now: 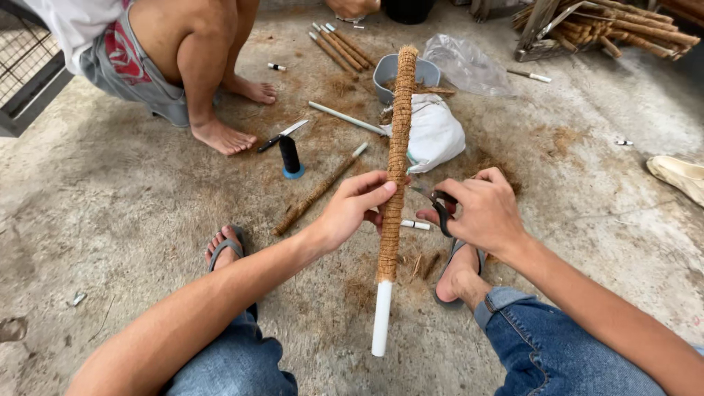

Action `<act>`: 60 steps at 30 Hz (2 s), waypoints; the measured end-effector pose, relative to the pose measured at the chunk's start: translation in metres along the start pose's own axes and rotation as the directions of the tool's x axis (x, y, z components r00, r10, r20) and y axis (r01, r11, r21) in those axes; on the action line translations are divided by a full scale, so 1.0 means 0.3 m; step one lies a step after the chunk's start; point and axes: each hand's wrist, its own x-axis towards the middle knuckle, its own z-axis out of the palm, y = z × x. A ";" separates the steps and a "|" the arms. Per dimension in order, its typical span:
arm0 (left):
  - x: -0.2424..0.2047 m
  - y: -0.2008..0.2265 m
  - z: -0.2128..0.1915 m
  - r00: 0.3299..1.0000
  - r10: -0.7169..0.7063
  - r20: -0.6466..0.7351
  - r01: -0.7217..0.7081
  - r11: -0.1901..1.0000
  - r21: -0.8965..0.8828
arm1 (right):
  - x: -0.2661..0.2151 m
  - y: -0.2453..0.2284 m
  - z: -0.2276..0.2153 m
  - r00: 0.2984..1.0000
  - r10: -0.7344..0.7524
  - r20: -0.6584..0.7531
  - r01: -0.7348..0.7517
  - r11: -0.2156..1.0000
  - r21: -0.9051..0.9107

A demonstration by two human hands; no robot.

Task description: The person uses scissors to trim the loose ends of natural fibers wrapped around a white PVC pipe handle. The person holds the handle with one hand and snips the protruding fibers with the other, rotating the handle to trim different sections.

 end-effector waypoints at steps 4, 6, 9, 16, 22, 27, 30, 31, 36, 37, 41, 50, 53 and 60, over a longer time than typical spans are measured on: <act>-0.006 -0.011 -0.015 0.999 -0.026 0.047 0.027 1.000 -0.006 | -0.016 0.014 0.018 0.999 0.036 0.019 -0.037 0.998 0.042; -0.007 -0.011 -0.013 0.997 -0.034 0.062 0.036 0.999 -0.019 | -0.010 0.019 0.019 0.999 0.006 -0.040 -0.003 0.998 0.059; -0.009 0.001 -0.004 0.996 -0.033 0.088 0.034 0.999 -0.013 | 0.007 0.010 0.017 0.999 0.036 0.009 -0.036 0.999 0.033; -0.007 -0.019 -0.003 0.990 -0.040 0.137 0.041 0.999 -0.001 | 0.003 0.008 0.017 0.997 -0.038 -0.062 0.042 0.998 0.053; -0.003 -0.031 -0.005 0.988 -0.035 0.150 0.037 0.999 -0.015 | 0.002 0.010 0.015 0.991 -0.087 -0.103 0.086 0.996 -0.015; -0.011 -0.012 0.004 0.987 -0.063 0.145 0.065 0.998 -0.010 | -0.005 0.025 0.012 1.000 -0.024 0.001 0.024 0.993 -0.116; -0.016 0.004 0.006 0.990 -0.079 0.119 0.079 0.997 0.009 | -0.001 0.028 0.010 0.993 -0.018 -0.116 0.019 1.000 0.008; -0.014 0.002 0.006 0.990 -0.076 0.116 0.076 0.997 0.005 | -0.001 0.027 0.011 0.987 -0.052 -0.150 0.058 0.998 0.038; -0.005 -0.024 -0.004 0.994 -0.039 0.100 0.038 0.999 0.012 | -0.003 0.031 0.031 0.993 -0.097 -0.066 0.096 0.995 -0.008; -0.004 -0.029 -0.002 0.996 -0.042 0.082 0.040 0.999 0.031 | -0.005 0.035 0.031 0.997 -0.055 -0.052 0.055 0.998 0.006; 0.003 -0.035 -0.002 0.999 -0.039 0.025 0.037 0.997 0.065 | -0.008 0.041 0.028 0.998 0.028 -0.060 -0.026 0.999 0.043; 0.005 -0.037 -0.014 1.000 -0.010 0.002 0.010 0.984 0.180 | -0.005 0.035 0.024 0.993 0.118 -0.001 -0.118 0.990 0.082; 0.003 -0.034 -0.017 1.000 -0.017 -0.002 0.017 0.980 0.197 | -0.002 0.036 0.023 0.994 0.108 0.001 -0.108 0.990 0.093; -0.008 -0.001 -0.004 0.998 -0.035 -0.046 0.047 0.957 0.287 | -0.008 0.043 0.029 0.990 0.139 0.035 -0.141 0.986 0.093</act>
